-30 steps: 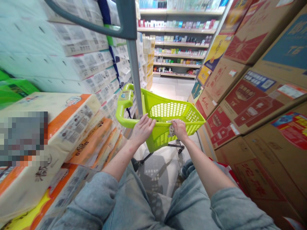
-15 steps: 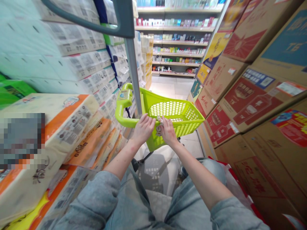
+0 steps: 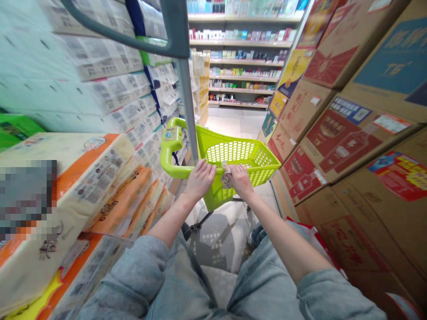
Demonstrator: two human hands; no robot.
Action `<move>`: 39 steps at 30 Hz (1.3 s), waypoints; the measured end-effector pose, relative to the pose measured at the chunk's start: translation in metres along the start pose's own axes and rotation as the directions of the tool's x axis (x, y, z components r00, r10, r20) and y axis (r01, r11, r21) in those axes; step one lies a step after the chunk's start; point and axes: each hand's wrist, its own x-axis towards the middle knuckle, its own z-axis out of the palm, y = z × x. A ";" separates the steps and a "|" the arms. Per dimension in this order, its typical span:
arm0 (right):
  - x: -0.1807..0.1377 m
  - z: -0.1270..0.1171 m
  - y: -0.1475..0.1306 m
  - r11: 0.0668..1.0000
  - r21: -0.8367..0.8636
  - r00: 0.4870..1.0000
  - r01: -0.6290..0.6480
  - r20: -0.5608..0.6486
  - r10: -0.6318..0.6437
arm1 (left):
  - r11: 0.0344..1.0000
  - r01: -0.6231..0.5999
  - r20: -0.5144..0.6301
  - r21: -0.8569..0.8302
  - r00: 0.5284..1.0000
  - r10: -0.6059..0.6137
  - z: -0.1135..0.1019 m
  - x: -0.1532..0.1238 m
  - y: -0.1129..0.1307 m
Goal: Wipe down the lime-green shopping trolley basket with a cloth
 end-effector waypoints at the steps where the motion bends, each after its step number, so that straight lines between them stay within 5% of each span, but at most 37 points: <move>1: 0.005 -0.001 -0.009 0.999 0.022 1.000 0.030 0.006 -0.030 | 1.000 0.003 -0.004 0.003 1.000 -0.003 0.000 0.001 0.001; 6: 0.015 0.000 -0.022 0.999 0.021 0.999 0.050 -0.004 -0.050 | 1.000 0.004 -0.013 0.026 1.000 -0.003 0.001 0.002 0.002; 14: -0.007 0.003 0.044 0.988 -0.149 0.998 -0.028 0.052 0.036 | 1.000 -0.021 0.005 0.013 1.000 0.021 -0.001 -0.004 -0.003; 20: -0.007 0.001 0.055 0.991 -0.132 0.997 -0.005 0.074 0.015 | 0.999 -0.027 0.031 -0.047 0.999 0.028 -0.001 -0.006 -0.005; 29: -0.008 0.003 0.055 1.000 0.003 0.997 -0.006 0.071 0.005 | 0.997 -0.036 -0.123 -0.074 0.992 0.027 -0.006 -0.030 -0.014; 34: -0.008 0.006 0.056 1.000 0.010 0.999 -0.008 0.045 0.007 | 0.989 0.109 -0.287 -0.104 0.948 -0.135 -0.014 -0.033 -0.026; 39: -0.008 0.006 0.055 1.000 0.000 1.000 -0.018 0.018 0.018 | 0.957 0.245 -0.277 -0.155 0.919 -0.280 -0.018 -0.026 -0.029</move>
